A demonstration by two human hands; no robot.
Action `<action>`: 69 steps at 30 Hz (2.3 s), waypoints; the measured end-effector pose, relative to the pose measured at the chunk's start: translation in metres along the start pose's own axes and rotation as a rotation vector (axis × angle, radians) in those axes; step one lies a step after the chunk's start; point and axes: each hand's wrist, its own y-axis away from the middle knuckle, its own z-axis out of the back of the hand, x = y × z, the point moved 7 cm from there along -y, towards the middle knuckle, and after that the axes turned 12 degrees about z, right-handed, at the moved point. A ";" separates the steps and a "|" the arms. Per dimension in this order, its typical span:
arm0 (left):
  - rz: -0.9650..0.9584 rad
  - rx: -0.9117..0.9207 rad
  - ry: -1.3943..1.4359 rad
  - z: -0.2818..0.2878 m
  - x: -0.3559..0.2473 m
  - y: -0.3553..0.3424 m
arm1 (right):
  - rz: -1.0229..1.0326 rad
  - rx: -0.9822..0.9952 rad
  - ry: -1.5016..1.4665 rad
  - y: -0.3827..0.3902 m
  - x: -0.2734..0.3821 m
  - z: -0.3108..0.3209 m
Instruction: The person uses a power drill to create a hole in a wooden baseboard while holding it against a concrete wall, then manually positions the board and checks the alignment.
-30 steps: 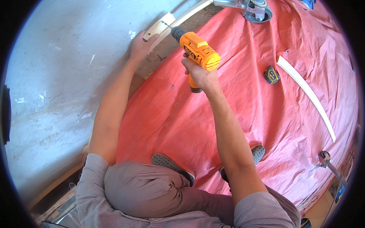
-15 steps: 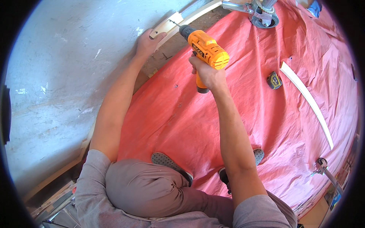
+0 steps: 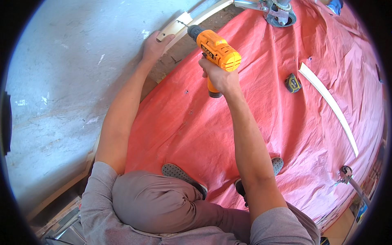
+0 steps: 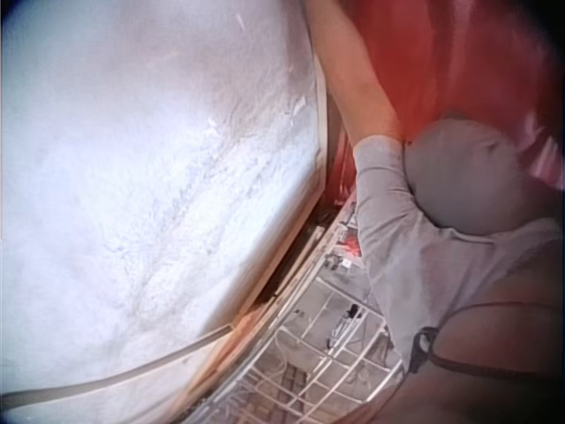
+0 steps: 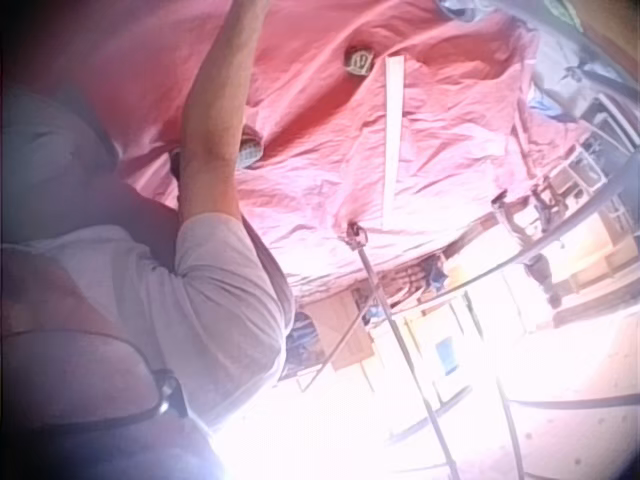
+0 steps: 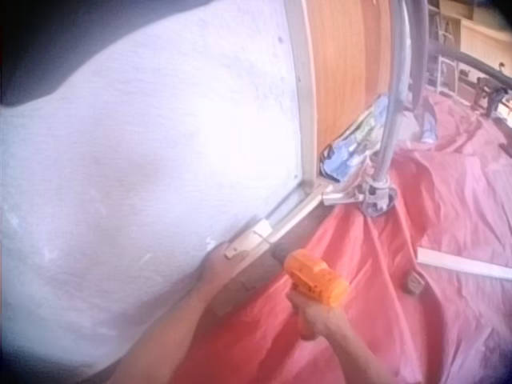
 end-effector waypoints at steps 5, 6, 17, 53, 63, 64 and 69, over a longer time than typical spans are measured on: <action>-0.004 0.010 -0.010 0.000 -0.005 0.003 | 0.014 0.001 0.006 -0.003 -0.004 0.003; -0.010 0.005 -0.006 0.000 -0.005 0.002 | 0.018 0.002 0.006 -0.003 -0.004 0.003; -0.038 -0.024 -0.052 0.001 -0.009 0.004 | 0.024 0.014 0.069 -0.006 -0.005 0.003; -0.045 -0.007 -0.052 0.003 -0.009 0.003 | 0.035 0.077 0.132 -0.025 -0.009 0.001; -0.015 0.009 -0.048 -0.002 -0.011 0.005 | 0.123 0.064 0.049 -0.027 -0.018 0.002; -0.001 0.014 -0.058 -0.001 -0.009 0.003 | 0.142 0.052 0.020 -0.028 -0.014 0.000; 0.022 0.007 -0.077 0.003 -0.001 0.001 | 0.147 0.060 0.150 -0.025 -0.002 -0.003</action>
